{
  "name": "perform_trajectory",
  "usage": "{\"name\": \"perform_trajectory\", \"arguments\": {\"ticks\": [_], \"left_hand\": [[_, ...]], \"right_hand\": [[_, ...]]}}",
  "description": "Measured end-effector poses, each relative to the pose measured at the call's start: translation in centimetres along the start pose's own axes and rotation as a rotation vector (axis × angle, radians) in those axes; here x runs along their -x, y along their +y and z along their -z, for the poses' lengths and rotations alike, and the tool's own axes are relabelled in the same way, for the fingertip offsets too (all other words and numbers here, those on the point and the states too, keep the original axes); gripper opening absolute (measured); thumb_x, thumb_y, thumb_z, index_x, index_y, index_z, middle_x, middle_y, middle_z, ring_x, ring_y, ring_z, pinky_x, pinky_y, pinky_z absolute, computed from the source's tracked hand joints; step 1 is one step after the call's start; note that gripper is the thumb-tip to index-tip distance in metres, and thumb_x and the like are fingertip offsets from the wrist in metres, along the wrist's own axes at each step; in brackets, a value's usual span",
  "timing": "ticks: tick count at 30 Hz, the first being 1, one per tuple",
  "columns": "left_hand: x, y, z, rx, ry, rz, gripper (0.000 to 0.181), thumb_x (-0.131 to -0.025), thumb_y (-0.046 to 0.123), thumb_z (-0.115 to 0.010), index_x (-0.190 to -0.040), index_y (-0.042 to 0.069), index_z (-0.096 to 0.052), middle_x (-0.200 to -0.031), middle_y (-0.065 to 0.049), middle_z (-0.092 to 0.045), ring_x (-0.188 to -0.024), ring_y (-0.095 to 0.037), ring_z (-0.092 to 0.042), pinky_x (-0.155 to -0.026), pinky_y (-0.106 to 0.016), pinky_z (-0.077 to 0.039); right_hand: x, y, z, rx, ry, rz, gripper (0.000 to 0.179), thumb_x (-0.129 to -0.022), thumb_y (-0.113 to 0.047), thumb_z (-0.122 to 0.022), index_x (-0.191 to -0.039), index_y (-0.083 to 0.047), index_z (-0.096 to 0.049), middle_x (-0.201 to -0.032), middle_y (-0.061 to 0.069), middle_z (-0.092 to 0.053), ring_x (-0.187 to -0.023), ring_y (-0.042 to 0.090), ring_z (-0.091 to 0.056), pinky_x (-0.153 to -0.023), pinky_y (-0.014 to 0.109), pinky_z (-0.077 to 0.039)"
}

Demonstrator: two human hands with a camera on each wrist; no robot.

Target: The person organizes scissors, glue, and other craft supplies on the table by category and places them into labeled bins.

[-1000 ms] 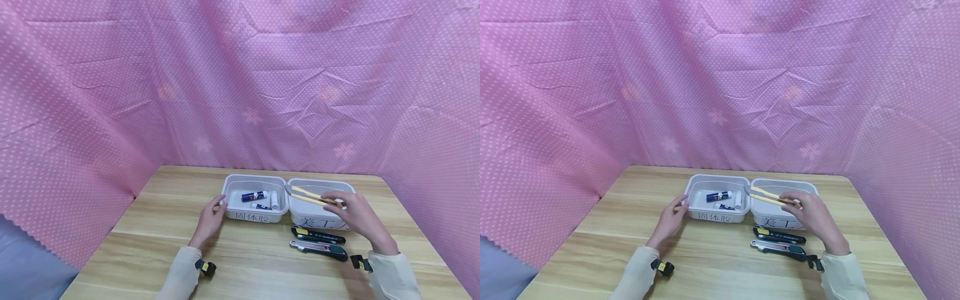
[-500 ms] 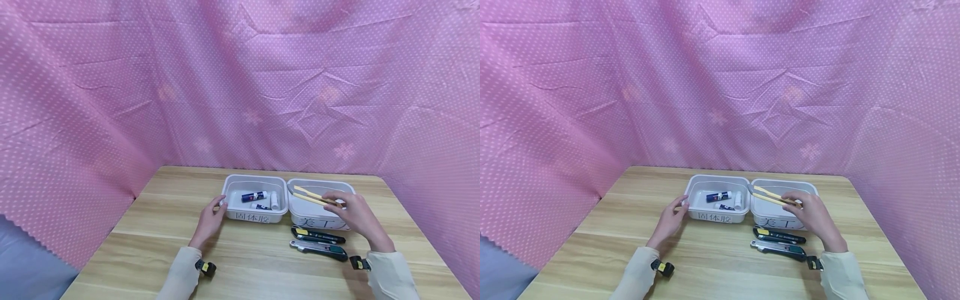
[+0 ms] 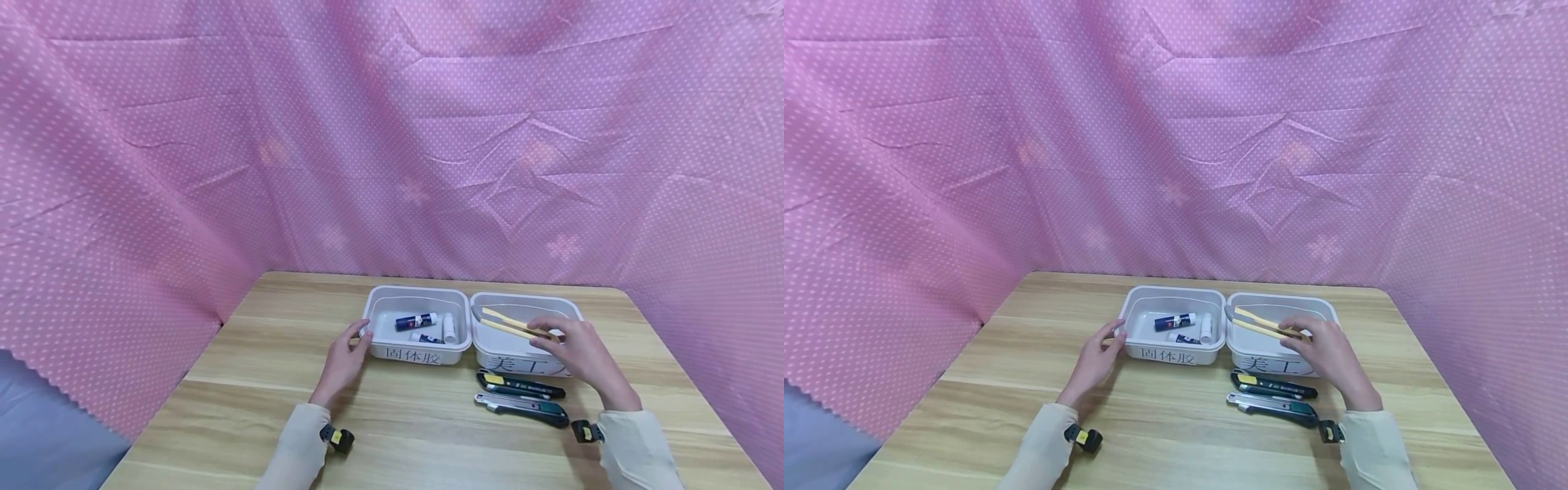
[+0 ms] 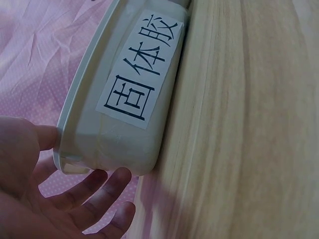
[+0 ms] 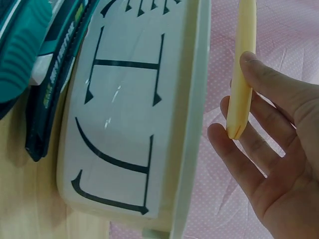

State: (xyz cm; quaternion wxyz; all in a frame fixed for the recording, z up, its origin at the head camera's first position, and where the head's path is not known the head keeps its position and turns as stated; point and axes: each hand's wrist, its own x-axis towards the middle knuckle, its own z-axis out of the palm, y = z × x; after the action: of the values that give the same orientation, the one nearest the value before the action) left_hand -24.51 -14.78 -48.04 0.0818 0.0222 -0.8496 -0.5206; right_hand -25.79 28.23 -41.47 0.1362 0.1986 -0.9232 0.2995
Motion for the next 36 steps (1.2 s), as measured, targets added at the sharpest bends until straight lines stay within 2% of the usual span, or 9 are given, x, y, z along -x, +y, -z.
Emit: {"name": "perform_trajectory", "arguments": {"ticks": [4,9,20,24,31,36], "left_hand": [[0.0,0.0,0.0,-0.003,-0.003,-0.005,0.046,-0.106,0.033,-0.055,-0.149,0.016,-0.053,-0.137,-0.021,-0.06,-0.099,-0.029,-0.068,-0.081,-0.036,-0.057],[0.0,-0.2,0.0,0.004,-0.006,-0.013,0.046,-0.106,0.032,-0.056,-0.149,0.015,-0.053,-0.136,-0.021,-0.06,-0.097,-0.03,-0.068,-0.078,-0.034,-0.056],[0.0,-0.4,-0.2,0.005,0.008,-0.011,0.045,-0.106,0.033,-0.057,-0.148,0.017,-0.054,-0.138,-0.022,-0.06,-0.097,-0.028,-0.069,-0.08,-0.034,-0.057],[0.1,-0.4,-0.2,0.003,0.007,-0.013,0.046,-0.106,0.033,-0.056,-0.148,0.016,-0.054,-0.137,-0.022,-0.059,-0.097,-0.027,-0.069,-0.08,-0.035,-0.057],[0.1,-0.2,-0.1,-0.007,0.008,-0.011,0.045,-0.106,0.032,-0.055,-0.149,0.017,-0.054,-0.136,-0.021,-0.06,-0.097,-0.028,-0.069,-0.081,-0.035,-0.057],[0.1,-0.1,-0.1,-0.005,0.007,-0.015,0.045,-0.106,0.031,-0.056,-0.148,0.016,-0.054,-0.135,-0.022,-0.061,-0.097,-0.029,-0.069,-0.079,-0.034,-0.056]], "right_hand": [[0.0,0.5,-0.4,0.015,0.002,0.0,0.023,-0.085,-0.008,-0.082,-0.107,-0.011,-0.078,-0.099,0.005,-0.077,-0.087,0.018,-0.067,-0.075,0.041,-0.062],[-0.1,0.8,-0.7,0.027,-0.012,-0.021,0.021,-0.085,-0.011,-0.083,-0.106,-0.013,-0.078,-0.098,0.003,-0.077,-0.087,0.017,-0.065,-0.072,0.032,-0.056],[0.1,1.4,-1.0,0.017,-0.036,-0.075,0.02,-0.087,-0.012,-0.081,-0.107,-0.011,-0.077,-0.1,0.006,-0.077,-0.084,0.018,-0.063,-0.066,0.025,-0.05],[0.2,1.4,-1.0,0.024,-0.039,-0.093,0.02,-0.088,-0.011,-0.081,-0.108,-0.01,-0.077,-0.103,0.008,-0.077,-0.087,0.019,-0.066,-0.07,0.029,-0.052],[0.2,1.3,-0.9,0.018,-0.038,-0.104,0.02,-0.088,-0.009,-0.08,-0.108,-0.009,-0.077,-0.106,0.012,-0.076,-0.096,0.027,-0.069,-0.08,0.046,-0.058],[0.3,1.5,-1.0,0.026,-0.042,-0.107,0.019,-0.088,-0.011,-0.08,-0.106,-0.009,-0.078,-0.107,0.012,-0.076,-0.096,0.027,-0.068,-0.078,0.041,-0.056]]}}
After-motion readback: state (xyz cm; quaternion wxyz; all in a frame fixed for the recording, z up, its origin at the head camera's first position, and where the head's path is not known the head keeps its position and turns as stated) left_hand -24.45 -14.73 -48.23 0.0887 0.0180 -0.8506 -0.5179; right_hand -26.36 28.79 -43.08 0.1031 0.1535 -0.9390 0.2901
